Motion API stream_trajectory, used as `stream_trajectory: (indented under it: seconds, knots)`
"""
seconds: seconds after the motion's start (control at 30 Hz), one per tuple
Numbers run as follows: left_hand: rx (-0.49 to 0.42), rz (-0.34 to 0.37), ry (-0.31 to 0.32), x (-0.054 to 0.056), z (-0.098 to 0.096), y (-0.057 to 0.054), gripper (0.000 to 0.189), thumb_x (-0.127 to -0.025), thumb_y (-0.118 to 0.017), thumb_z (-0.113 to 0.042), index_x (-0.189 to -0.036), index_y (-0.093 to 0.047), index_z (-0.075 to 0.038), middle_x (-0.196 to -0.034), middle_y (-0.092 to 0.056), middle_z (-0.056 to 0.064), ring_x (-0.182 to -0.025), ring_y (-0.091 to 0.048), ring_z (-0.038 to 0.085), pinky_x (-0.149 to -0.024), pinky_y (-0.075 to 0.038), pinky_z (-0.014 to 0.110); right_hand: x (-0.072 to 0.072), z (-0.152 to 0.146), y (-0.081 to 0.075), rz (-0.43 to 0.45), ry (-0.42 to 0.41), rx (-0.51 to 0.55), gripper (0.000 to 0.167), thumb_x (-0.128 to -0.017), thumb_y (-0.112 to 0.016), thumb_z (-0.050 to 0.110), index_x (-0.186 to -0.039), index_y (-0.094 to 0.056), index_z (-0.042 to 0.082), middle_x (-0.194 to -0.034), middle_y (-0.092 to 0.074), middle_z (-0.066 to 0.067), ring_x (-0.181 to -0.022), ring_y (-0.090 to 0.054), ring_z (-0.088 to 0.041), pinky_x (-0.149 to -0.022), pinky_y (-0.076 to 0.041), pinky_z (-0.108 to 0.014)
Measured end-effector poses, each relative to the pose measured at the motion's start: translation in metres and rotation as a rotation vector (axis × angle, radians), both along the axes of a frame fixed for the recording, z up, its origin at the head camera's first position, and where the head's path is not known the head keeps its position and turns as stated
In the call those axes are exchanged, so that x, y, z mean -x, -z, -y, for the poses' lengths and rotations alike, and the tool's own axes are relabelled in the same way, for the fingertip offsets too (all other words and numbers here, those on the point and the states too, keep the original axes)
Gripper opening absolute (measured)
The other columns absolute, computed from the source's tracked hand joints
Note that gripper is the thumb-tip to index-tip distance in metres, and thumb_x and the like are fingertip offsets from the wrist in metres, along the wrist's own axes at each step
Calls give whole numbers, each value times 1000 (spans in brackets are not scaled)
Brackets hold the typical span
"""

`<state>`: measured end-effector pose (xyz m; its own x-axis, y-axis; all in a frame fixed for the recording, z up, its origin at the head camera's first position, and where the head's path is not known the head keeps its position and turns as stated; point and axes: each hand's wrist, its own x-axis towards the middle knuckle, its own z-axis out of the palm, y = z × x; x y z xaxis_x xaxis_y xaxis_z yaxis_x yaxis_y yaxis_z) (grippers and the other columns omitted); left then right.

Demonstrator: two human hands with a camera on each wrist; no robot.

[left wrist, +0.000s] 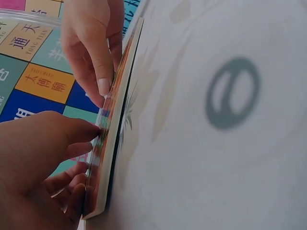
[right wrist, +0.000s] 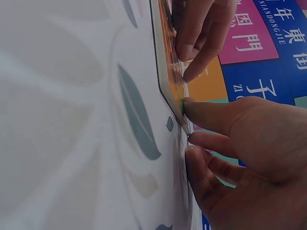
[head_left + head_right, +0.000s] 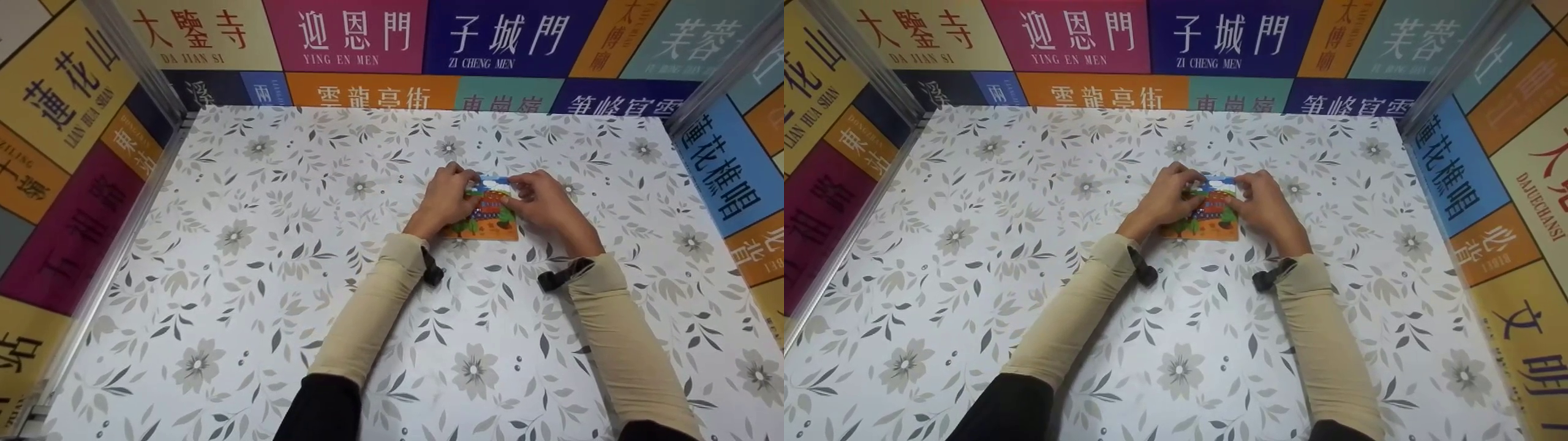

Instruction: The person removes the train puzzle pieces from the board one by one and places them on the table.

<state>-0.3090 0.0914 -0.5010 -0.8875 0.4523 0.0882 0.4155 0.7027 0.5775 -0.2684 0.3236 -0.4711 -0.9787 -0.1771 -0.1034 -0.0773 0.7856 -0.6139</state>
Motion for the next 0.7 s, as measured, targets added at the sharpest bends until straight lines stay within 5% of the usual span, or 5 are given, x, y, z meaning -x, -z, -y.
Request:
stream_trajectory:
  seconds: [0.2,0.7]
  knots:
    - [128,-26,-70,-14,-7,-19,34,-106,-68,-38,-138,-71,-26,-137,-62,7,-123,-59,25,-104,-54,40,0,0,1,-14,3,-4,59,-104,-74,30,-152,-59,0,-135,-56,-27,-125,-61,-46,-109,-51,-61]
    - [304,67,-146,-12,-29,-37,29,-106,-69,-42,-134,-70,-34,-141,-59,-3,-131,-58,21,-105,-54,58,-1,1,2,-13,22,-6,55,-105,-73,28,-151,-60,2,-134,-55,-26,-123,-61,-43,-108,-51,-59]
